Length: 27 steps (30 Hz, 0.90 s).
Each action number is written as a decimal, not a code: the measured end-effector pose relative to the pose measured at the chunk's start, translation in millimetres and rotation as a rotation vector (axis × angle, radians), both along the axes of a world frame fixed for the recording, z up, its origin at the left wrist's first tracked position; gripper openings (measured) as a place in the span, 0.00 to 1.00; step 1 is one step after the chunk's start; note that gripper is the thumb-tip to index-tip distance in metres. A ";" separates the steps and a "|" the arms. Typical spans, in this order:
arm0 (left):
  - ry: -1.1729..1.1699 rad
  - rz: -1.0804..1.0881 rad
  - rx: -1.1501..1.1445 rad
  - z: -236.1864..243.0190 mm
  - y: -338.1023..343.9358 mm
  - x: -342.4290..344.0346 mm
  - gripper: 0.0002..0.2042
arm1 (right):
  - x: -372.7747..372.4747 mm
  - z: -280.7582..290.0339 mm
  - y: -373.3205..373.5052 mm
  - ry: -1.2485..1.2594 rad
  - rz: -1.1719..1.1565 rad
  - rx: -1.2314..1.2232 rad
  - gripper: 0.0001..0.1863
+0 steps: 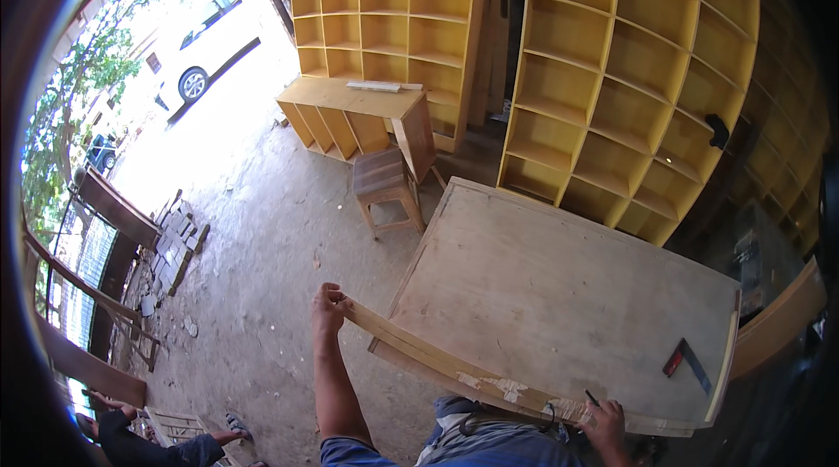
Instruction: The person assembles wooden furniture components by hammering a thin wood strip onto a larger panel, measuring with a tape measure, and marking a wood piece with a pencil using a square tool.
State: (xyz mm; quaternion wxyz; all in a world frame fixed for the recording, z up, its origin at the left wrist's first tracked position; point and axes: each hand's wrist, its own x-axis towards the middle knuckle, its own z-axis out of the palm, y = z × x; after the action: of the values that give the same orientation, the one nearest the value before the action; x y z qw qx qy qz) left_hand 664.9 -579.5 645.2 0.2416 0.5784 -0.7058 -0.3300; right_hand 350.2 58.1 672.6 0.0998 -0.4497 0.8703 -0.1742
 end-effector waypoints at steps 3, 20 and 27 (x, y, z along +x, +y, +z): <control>-0.004 -0.009 -0.129 -1.4 1.0 -0.2 0.23 | 4.5 -0.3 -2.2 0.046 -0.012 0.008 0.35; 0.047 -1.582 -0.119 47.0 359.9 -209.3 0.31 | 2.1 -15.9 10.3 -0.042 -0.068 -0.058 0.31; -0.095 -1.579 -0.250 25.5 390.9 -215.3 0.30 | 7.5 -16.8 15.6 -0.114 -0.098 -0.195 0.30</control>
State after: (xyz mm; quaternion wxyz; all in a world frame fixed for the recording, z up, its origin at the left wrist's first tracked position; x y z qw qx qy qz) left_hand 449.6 -188.7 670.7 -0.0307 -0.1100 -0.9481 -0.2968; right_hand 357.8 73.8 655.8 0.0964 -0.4035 0.8631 -0.2882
